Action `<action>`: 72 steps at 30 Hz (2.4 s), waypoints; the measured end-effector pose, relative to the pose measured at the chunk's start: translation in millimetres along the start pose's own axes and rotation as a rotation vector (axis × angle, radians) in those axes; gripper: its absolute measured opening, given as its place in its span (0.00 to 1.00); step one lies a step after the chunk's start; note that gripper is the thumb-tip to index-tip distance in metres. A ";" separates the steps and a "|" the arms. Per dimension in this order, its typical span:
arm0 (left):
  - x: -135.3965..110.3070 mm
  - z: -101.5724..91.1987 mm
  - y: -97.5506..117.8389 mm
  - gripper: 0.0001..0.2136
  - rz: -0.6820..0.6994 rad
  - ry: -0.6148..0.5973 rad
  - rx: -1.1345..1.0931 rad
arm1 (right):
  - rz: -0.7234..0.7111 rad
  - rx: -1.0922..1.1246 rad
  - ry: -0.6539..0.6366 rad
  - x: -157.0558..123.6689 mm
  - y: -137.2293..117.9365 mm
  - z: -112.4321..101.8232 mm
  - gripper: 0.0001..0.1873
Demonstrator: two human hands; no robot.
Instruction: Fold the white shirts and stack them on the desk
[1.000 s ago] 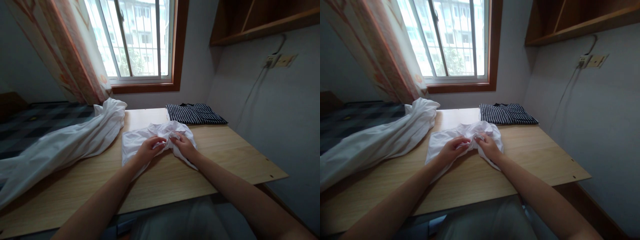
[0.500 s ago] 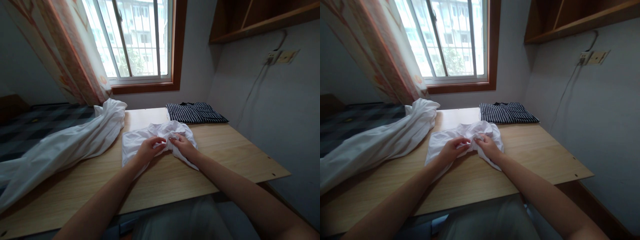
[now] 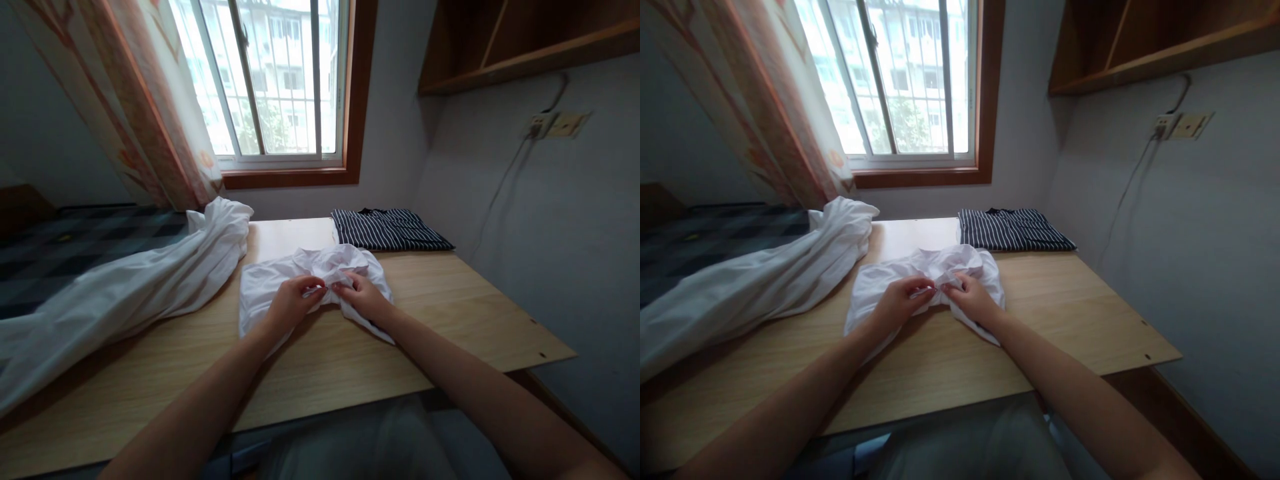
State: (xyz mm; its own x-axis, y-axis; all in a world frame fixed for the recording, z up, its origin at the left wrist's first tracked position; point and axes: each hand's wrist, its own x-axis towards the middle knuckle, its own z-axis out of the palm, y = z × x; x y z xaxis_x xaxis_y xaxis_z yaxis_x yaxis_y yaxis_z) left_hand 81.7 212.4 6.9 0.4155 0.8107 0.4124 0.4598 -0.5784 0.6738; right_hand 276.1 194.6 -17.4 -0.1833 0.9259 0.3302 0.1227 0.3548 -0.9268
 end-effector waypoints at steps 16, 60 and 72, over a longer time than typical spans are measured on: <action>-3.5 0.7 10.6 0.09 0.065 -0.008 0.186 | -0.024 -0.114 0.024 -1.2 -2.6 -0.5 0.14; -0.3 -18.7 21.1 0.11 0.018 0.258 0.460 | -0.308 -0.343 0.230 0.9 -18.2 -14.5 0.07; 2.7 -29.2 13.9 0.12 0.008 0.314 0.382 | -0.307 -0.753 0.042 -12.1 -15.1 -15.2 0.51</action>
State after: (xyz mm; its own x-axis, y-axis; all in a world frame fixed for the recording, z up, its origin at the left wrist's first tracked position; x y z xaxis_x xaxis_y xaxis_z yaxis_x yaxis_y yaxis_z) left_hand 66.4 209.3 35.3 0.1910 0.7602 0.6210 0.7366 -0.5292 0.4213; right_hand 291.2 180.0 -4.7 -0.2803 0.7723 0.5701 0.6989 0.5713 -0.4303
